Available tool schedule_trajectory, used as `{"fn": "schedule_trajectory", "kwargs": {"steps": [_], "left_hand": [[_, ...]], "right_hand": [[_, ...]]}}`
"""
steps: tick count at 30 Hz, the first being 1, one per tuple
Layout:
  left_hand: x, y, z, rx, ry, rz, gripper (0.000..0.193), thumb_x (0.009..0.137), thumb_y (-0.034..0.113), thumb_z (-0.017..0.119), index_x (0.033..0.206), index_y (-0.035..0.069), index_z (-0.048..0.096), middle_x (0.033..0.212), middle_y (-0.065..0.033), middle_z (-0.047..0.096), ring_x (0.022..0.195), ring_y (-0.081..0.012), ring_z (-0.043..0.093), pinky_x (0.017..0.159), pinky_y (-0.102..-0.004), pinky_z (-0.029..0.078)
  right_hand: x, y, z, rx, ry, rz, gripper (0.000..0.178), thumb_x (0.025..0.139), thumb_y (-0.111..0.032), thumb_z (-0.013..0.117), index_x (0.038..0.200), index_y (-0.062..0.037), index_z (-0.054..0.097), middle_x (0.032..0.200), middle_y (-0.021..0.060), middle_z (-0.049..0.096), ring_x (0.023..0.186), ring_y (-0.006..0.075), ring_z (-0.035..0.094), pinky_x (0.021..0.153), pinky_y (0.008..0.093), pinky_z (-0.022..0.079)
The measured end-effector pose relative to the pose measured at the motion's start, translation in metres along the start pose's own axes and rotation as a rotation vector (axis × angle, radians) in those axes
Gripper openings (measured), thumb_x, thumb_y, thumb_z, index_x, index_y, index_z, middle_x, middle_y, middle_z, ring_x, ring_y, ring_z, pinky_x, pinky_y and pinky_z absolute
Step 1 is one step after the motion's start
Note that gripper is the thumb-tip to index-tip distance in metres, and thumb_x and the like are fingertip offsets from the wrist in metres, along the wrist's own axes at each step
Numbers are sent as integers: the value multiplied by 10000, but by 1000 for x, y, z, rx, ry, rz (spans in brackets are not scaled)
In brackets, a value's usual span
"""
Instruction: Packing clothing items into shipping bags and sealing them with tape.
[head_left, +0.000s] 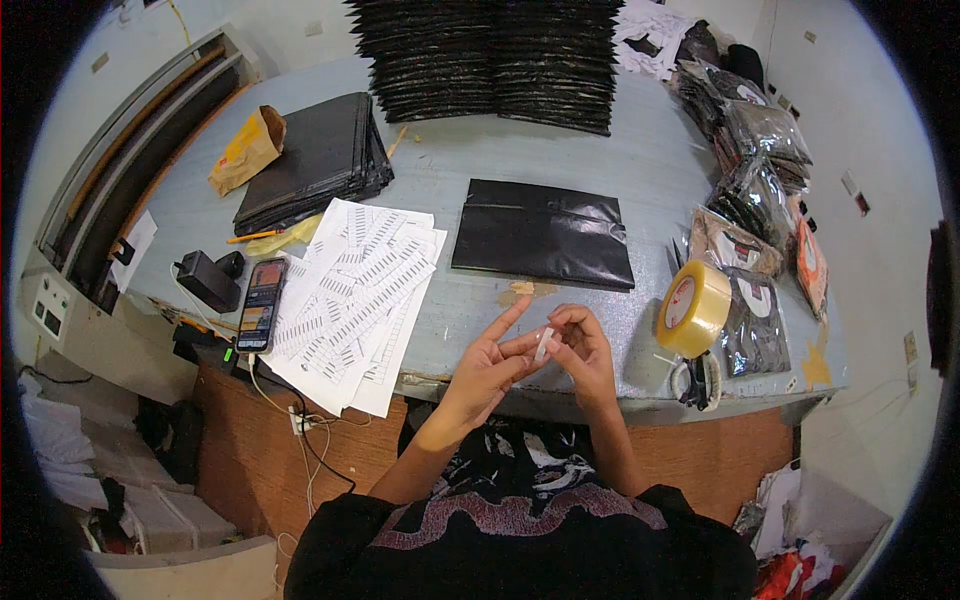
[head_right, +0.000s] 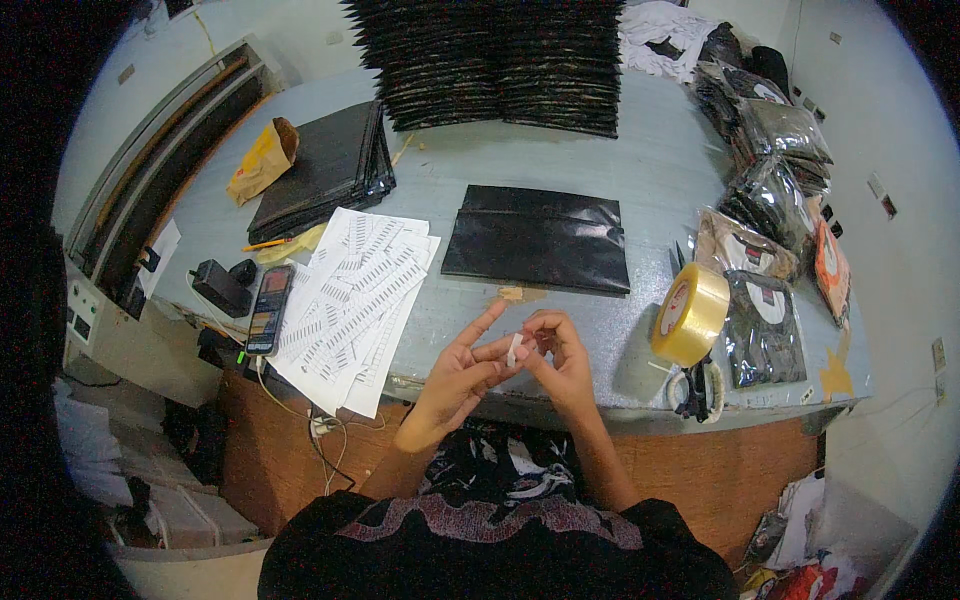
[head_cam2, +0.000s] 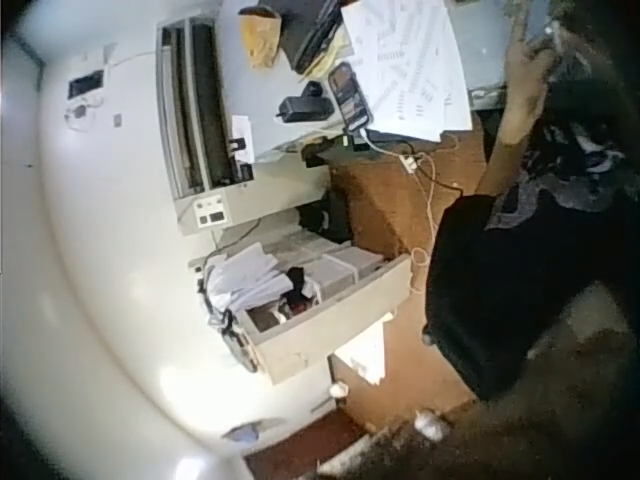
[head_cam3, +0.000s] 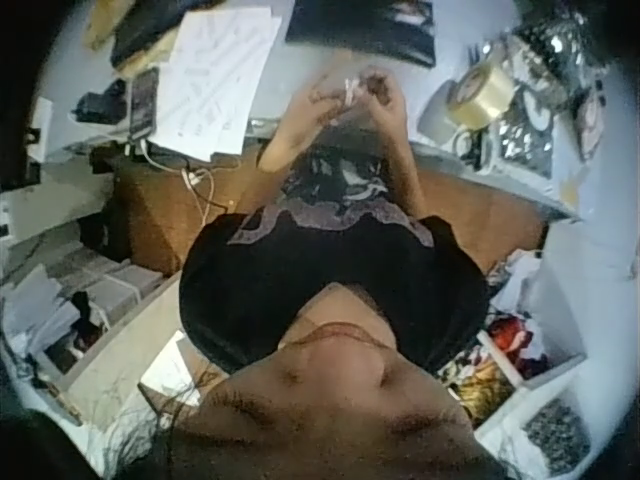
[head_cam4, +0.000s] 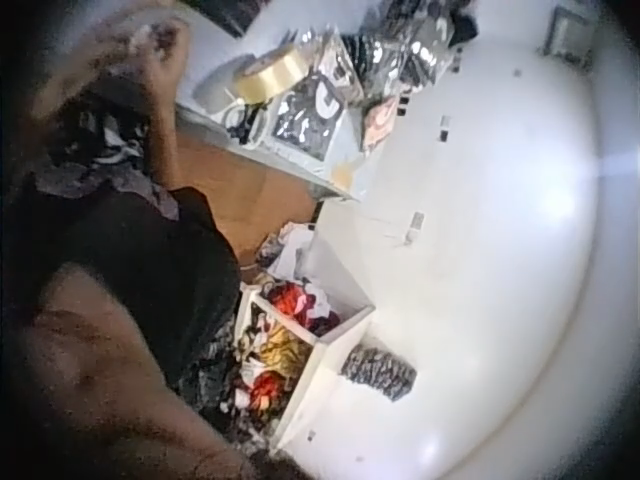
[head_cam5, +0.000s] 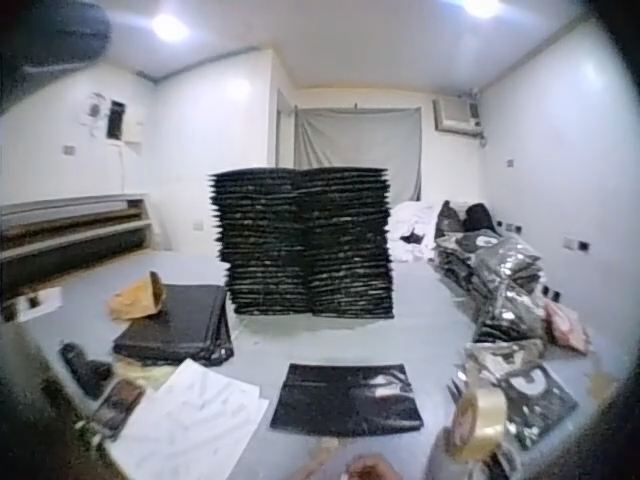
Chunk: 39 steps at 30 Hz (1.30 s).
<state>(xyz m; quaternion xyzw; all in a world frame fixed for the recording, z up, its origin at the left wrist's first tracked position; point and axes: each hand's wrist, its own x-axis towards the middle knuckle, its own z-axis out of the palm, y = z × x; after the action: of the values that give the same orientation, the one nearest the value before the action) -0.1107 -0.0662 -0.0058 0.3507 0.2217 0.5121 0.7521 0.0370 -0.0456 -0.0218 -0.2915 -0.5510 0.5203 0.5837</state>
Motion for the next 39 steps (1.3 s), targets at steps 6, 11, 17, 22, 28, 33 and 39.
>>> {"fn": "schedule_trajectory", "kwargs": {"steps": [6,11,17,22,28,33,39], "left_hand": [[0,2,4,-11,-14,-20,632,809,-66,452,1347,55,142,1145,-210,491,1016,-224,535,883,-299,443],[0,2,0,8,-24,-40,631,814,-64,452,1347,52,134,1129,-218,501,1053,-246,516,878,-301,447],[0,0,-1,81,-30,-66,641,819,-34,469,1352,68,130,1079,-194,544,961,-178,563,838,-258,459],[-1,3,-2,117,-44,-77,660,802,-13,519,1344,48,147,1050,-213,554,945,-210,573,823,-273,473],[-1,16,-5,155,12,-111,532,802,21,546,1279,13,312,1052,-214,553,945,-210,575,794,-279,491],[0,20,-5,122,68,-53,415,831,90,538,1218,23,405,1046,-162,565,910,-178,577,812,-285,474],[6,0,2,305,66,27,283,833,132,554,1089,19,508,950,-61,584,864,-120,546,801,-250,431]], "right_hand": [[-2,4,-6,311,-37,317,256,836,-262,491,979,-49,489,909,14,489,820,103,459,746,239,343],[-2,-4,-10,293,-22,221,235,841,-249,476,923,-33,519,907,20,502,814,104,464,750,234,348],[-1,-12,-7,23,18,194,105,795,-121,512,756,-23,520,918,57,494,829,119,457,785,249,331],[1,-18,-9,0,30,168,104,780,-75,528,696,-15,519,881,57,503,830,114,451,774,249,330],[-1,-15,-14,-49,53,112,37,798,-29,531,769,-8,526,859,41,511,804,101,471,734,227,364],[-5,-17,-13,85,216,42,18,802,-14,532,787,-11,523,781,16,517,755,84,471,702,207,365],[-5,-21,2,-101,169,-51,40,806,-29,547,788,1,530,776,17,521,717,67,446,656,200,357]]}}
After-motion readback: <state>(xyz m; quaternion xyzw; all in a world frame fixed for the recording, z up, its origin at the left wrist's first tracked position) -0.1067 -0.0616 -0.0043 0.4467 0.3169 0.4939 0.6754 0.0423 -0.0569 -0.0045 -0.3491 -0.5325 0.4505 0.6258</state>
